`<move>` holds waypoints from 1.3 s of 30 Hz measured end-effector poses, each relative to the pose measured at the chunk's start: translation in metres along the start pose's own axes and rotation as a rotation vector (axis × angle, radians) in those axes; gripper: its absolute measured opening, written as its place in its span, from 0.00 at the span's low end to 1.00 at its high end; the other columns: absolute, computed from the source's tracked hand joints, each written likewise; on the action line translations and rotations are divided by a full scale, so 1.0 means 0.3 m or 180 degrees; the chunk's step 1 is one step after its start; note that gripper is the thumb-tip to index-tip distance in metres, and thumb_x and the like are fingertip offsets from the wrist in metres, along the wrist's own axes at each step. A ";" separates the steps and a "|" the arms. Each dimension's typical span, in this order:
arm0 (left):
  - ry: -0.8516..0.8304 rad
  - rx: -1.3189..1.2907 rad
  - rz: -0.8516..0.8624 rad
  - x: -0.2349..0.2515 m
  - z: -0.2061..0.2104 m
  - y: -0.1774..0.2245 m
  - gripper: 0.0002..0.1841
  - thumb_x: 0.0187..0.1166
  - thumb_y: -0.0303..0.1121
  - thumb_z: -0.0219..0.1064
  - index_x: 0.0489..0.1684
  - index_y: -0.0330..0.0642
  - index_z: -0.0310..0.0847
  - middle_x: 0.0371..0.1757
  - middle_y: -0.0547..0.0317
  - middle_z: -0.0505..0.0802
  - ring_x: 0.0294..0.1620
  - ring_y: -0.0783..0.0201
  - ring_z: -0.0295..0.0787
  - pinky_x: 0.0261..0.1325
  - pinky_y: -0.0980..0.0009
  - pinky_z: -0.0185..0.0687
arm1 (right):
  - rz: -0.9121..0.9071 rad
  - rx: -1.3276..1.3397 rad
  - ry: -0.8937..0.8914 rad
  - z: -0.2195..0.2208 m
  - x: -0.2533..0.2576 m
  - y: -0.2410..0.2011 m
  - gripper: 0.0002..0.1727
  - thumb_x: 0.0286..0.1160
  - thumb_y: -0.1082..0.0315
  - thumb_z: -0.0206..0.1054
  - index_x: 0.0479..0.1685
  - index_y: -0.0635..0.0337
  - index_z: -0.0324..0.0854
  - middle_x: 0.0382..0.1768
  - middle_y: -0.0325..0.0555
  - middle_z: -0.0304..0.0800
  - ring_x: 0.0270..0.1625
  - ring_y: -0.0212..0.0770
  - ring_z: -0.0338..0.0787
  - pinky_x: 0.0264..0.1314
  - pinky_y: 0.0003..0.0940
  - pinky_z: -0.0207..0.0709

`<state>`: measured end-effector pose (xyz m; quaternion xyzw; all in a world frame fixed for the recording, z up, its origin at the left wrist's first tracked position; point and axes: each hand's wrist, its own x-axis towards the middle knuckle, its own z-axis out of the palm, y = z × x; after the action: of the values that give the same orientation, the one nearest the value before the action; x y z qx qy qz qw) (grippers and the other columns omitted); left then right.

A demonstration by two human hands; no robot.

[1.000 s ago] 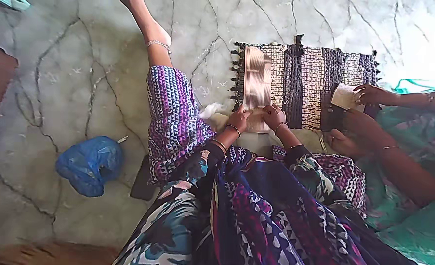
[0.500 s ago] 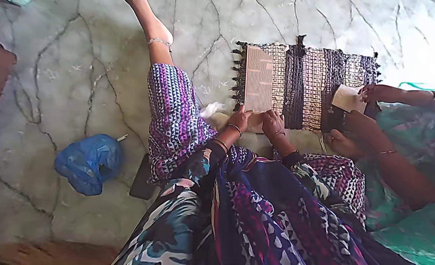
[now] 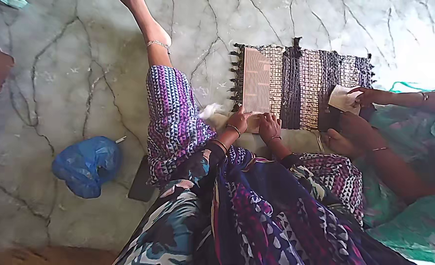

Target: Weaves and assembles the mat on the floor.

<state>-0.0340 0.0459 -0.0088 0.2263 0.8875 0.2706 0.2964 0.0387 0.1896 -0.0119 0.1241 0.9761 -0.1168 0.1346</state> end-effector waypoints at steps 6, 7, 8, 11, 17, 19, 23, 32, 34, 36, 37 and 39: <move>-0.0033 0.0121 -0.0077 0.013 0.001 0.007 0.28 0.81 0.17 0.58 0.78 0.51 0.82 0.85 0.34 0.73 0.72 0.36 0.84 0.73 0.43 0.80 | 0.0008 0.0085 0.0222 0.010 -0.011 -0.008 0.24 0.84 0.72 0.55 0.78 0.56 0.79 0.84 0.57 0.72 0.84 0.63 0.73 0.80 0.66 0.61; -0.0042 0.0158 -0.0070 0.015 0.002 0.005 0.29 0.79 0.16 0.59 0.78 0.51 0.82 0.86 0.34 0.72 0.72 0.36 0.84 0.72 0.43 0.81 | -0.0059 0.0123 0.0265 0.013 -0.010 -0.013 0.26 0.85 0.71 0.55 0.83 0.58 0.74 0.89 0.57 0.65 0.89 0.62 0.65 0.86 0.65 0.55; -0.0059 0.0208 -0.0073 0.017 0.004 0.003 0.29 0.79 0.16 0.60 0.79 0.51 0.82 0.88 0.35 0.70 0.72 0.36 0.84 0.71 0.42 0.81 | -0.0195 0.0132 0.0328 0.023 -0.005 -0.015 0.28 0.86 0.69 0.55 0.86 0.61 0.69 0.91 0.58 0.59 0.93 0.61 0.59 0.91 0.63 0.49; -0.0023 0.0197 -0.0065 0.022 0.014 -0.003 0.24 0.81 0.17 0.59 0.73 0.48 0.86 0.86 0.36 0.72 0.69 0.36 0.86 0.69 0.42 0.83 | -0.0476 0.0064 0.0005 0.046 0.020 -0.031 0.34 0.90 0.62 0.53 0.93 0.67 0.53 0.95 0.59 0.46 0.97 0.57 0.46 0.96 0.59 0.37; 0.0003 -0.0196 -0.0221 -0.005 -0.037 -0.003 0.23 0.84 0.23 0.59 0.78 0.43 0.82 0.77 0.33 0.81 0.70 0.37 0.85 0.72 0.42 0.80 | -0.0314 -0.0118 -0.0776 0.029 -0.023 -0.076 0.51 0.86 0.39 0.55 0.95 0.68 0.40 0.97 0.60 0.36 0.99 0.56 0.38 0.97 0.59 0.31; -0.0062 -0.0310 -0.0282 -0.046 -0.093 0.014 0.17 0.82 0.24 0.65 0.68 0.33 0.84 0.70 0.31 0.85 0.69 0.35 0.85 0.71 0.39 0.79 | -0.0316 -0.0040 -0.0932 0.024 -0.071 -0.064 0.52 0.85 0.36 0.54 0.96 0.66 0.39 0.97 0.57 0.34 0.99 0.55 0.35 0.96 0.61 0.27; -0.0713 -0.0096 -0.0442 -0.095 -0.159 0.017 0.14 0.84 0.26 0.66 0.62 0.27 0.85 0.67 0.30 0.89 0.73 0.34 0.83 0.76 0.38 0.73 | -0.0310 0.0039 -0.1225 -0.021 -0.137 -0.057 0.47 0.87 0.37 0.51 0.95 0.62 0.49 0.96 0.54 0.44 0.99 0.54 0.41 0.95 0.64 0.23; 0.0148 0.0024 -0.0069 -0.059 -0.041 -0.060 0.09 0.79 0.23 0.67 0.51 0.30 0.89 0.57 0.34 0.92 0.64 0.35 0.89 0.68 0.38 0.81 | -0.0308 0.0055 -0.0582 -0.031 -0.004 -0.059 0.45 0.89 0.44 0.54 0.96 0.64 0.44 0.97 0.57 0.39 0.99 0.54 0.39 0.96 0.61 0.31; -0.0156 0.0136 -0.0225 -0.014 -0.039 -0.061 0.12 0.85 0.26 0.62 0.59 0.31 0.87 0.64 0.36 0.90 0.72 0.40 0.85 0.75 0.41 0.76 | -0.0308 -0.0107 -0.0775 -0.002 0.020 -0.071 0.48 0.87 0.39 0.53 0.96 0.61 0.43 0.97 0.55 0.37 0.99 0.53 0.38 0.97 0.61 0.32; -0.0264 0.0098 -0.0267 -0.014 -0.044 -0.064 0.13 0.86 0.28 0.62 0.60 0.31 0.86 0.65 0.36 0.90 0.73 0.39 0.84 0.76 0.40 0.76 | -0.0305 -0.0179 -0.0840 0.015 0.000 -0.084 0.50 0.86 0.37 0.53 0.96 0.62 0.42 0.97 0.57 0.36 0.99 0.55 0.37 0.96 0.61 0.33; -0.0149 0.0014 -0.0210 -0.033 -0.041 -0.070 0.12 0.83 0.28 0.66 0.56 0.30 0.87 0.61 0.33 0.91 0.68 0.36 0.87 0.71 0.37 0.78 | -0.0326 -0.0175 -0.0868 0.025 -0.018 -0.081 0.50 0.86 0.37 0.52 0.96 0.63 0.42 0.97 0.57 0.35 0.99 0.56 0.37 0.96 0.62 0.32; -0.0233 -0.0056 -0.0141 -0.064 -0.053 -0.072 0.10 0.80 0.27 0.70 0.52 0.30 0.89 0.57 0.32 0.92 0.64 0.33 0.89 0.66 0.34 0.80 | -0.0335 -0.0125 -0.0987 0.036 -0.067 -0.063 0.50 0.86 0.35 0.51 0.97 0.62 0.40 0.97 0.57 0.35 0.99 0.56 0.34 0.96 0.62 0.28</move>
<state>-0.0357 0.0132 -0.0035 0.2138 0.8785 0.2633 0.3365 0.0548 0.1648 -0.0124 0.0507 0.9509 -0.1223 0.2797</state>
